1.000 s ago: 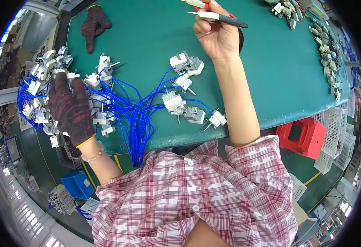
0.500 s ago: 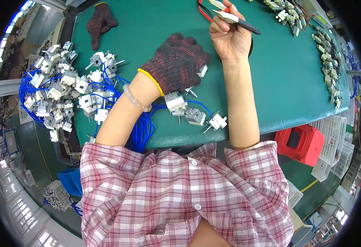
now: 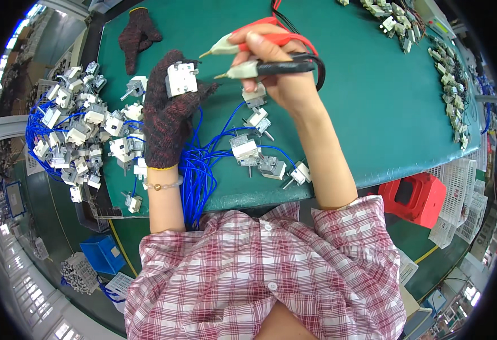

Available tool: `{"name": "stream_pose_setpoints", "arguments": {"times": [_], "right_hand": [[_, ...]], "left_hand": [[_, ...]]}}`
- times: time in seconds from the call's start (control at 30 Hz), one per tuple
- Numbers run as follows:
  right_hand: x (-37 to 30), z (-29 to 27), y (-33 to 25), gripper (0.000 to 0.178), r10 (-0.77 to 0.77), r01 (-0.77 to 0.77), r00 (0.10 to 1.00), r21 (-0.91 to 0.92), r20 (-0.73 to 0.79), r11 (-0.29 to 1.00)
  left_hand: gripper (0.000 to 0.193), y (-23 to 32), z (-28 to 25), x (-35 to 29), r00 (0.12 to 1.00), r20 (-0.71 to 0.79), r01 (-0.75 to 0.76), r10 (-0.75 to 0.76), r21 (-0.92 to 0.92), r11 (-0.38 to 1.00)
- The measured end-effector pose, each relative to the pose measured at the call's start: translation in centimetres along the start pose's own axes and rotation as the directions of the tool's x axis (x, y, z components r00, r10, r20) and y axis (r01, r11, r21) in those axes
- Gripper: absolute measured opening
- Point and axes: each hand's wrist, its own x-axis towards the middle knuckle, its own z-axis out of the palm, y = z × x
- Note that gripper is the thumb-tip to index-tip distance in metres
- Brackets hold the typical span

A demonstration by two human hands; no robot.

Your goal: The recorder is assembling electronic components and wiring harnesses at a manufacturing workbench.

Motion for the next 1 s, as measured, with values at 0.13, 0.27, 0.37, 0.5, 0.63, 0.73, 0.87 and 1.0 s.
{"name": "stream_pose_setpoints", "arguments": {"times": [0.13,0.27,0.37,0.5,0.63,0.73,0.87,1.0], "right_hand": [[-0.2,0.9,0.9,0.026,0.012,-0.012,1.0,-0.013,0.013,1.0],[-0.4,1.3,0.9,0.025,0.031,-0.031,1.0,-0.05,0.003,0.998],[-0.4,1.4,1.2,0.025,0.03,-0.03,0.999,-0.033,0.016,0.999],[-0.7,2.3,1.1,0.023,0.006,-0.01,0.999,-0.124,-0.038,0.992],[-0.7,2.4,1.2,0.023,-0.062,0.052,0.997,-0.185,-0.048,0.981],[-0.7,2.8,0.7,0.023,0.051,-0.064,0.994,-0.134,-0.097,0.989],[-0.7,3.0,0.7,0.022,0.054,-0.07,0.992,-0.134,-0.117,0.989],[-0.6,3.1,0.6,0.022,0.065,-0.094,0.987,-0.191,-0.149,0.977]], "left_hand": [[0.065,-1.2,-1.2,0.1,0.999,-0.022,-0.036,0.039,0.141,0.989],[0.062,-1.1,-1.0,0.2,0.997,0.047,-0.074,0.062,0.352,0.933],[0.062,-1.2,-0.8,0.3,0.998,0.024,-0.069,0.065,0.412,0.909],[0.063,-2.0,-1.5,0.4,0.993,0.009,-0.107,0.114,0.41,0.906],[0.062,-1.6,-0.5,0.3,0.997,-0.032,-0.064,0.077,0.297,0.953],[0.061,-1.7,-0.7,0.3,0.995,-0.032,-0.078,0.093,0.323,0.943],[0.061,-1.8,-1.0,0.3,0.999,-0.039,0.03,-0.025,0.124,0.992],[0.059,-1.6,-0.8,0.1,0.996,-0.066,0.075,-0.067,0.114,0.991]]}}
